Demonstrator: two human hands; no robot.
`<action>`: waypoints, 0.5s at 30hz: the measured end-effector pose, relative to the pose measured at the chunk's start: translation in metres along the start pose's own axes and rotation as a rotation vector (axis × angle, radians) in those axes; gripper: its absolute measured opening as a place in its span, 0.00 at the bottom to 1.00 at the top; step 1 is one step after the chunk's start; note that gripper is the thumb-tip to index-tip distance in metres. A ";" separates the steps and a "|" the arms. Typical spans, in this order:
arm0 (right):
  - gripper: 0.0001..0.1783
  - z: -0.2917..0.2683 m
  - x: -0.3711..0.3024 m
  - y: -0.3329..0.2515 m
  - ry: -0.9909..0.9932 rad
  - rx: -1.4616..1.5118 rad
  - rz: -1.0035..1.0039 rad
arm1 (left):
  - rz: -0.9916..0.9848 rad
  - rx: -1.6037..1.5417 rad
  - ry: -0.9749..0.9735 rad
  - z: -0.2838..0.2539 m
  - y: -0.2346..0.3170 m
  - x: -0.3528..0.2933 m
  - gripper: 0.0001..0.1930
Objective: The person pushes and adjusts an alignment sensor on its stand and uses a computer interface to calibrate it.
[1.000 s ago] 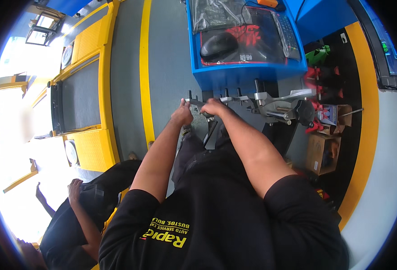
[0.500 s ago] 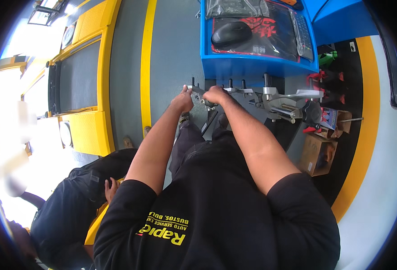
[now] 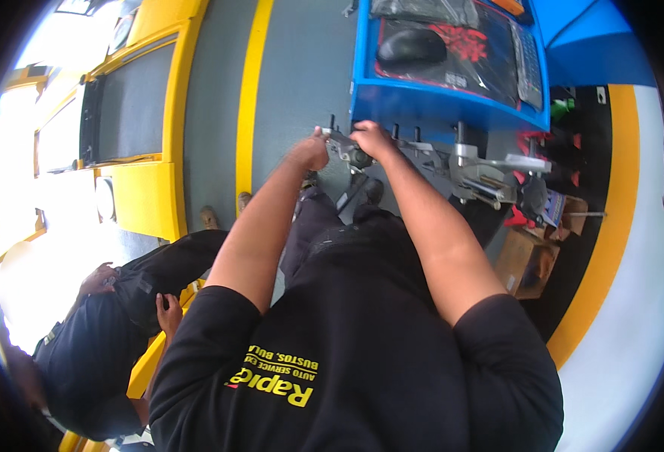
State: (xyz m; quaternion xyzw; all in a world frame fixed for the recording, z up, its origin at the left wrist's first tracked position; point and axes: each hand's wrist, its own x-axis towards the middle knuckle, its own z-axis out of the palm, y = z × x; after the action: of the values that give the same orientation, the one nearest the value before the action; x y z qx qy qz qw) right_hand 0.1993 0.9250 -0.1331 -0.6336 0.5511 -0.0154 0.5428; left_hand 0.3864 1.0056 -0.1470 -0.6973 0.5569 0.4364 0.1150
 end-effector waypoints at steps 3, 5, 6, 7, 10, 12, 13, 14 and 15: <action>0.35 -0.008 0.018 0.029 -0.081 -0.424 0.141 | -0.020 -0.103 -0.101 0.003 0.014 0.023 0.40; 0.32 -0.007 0.025 0.047 -0.204 -0.327 0.004 | -0.059 -0.093 -0.108 -0.018 0.033 0.009 0.47; 0.25 -0.016 0.028 0.076 -0.216 -0.193 -0.193 | -0.061 -0.061 -0.107 -0.029 0.058 0.000 0.53; 0.20 0.017 0.001 0.033 -0.198 0.182 -0.180 | -0.185 -0.236 -0.045 -0.012 0.028 -0.008 0.51; 0.25 0.009 0.007 0.048 0.164 0.011 -0.194 | -0.012 -0.047 -0.072 -0.027 0.044 -0.011 0.46; 0.30 0.015 -0.017 0.011 0.161 -0.356 0.249 | -0.012 -0.063 -0.092 -0.023 0.035 -0.017 0.43; 0.29 0.011 -0.022 0.007 0.040 -0.373 0.126 | -0.042 -0.084 -0.093 -0.018 0.036 -0.016 0.42; 0.28 0.009 -0.026 0.001 -0.083 -0.385 0.004 | -0.074 -0.102 -0.097 -0.015 0.034 -0.015 0.40; 0.28 0.006 -0.019 -0.005 -0.074 -0.391 -0.004 | -0.063 -0.090 -0.078 -0.017 0.037 -0.013 0.38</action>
State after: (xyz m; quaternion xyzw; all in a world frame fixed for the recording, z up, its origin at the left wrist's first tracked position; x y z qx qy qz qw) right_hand 0.1991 0.9420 -0.1207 -0.7282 0.5219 0.1143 0.4292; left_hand 0.3624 0.9906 -0.1152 -0.7016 0.5095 0.4838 0.1188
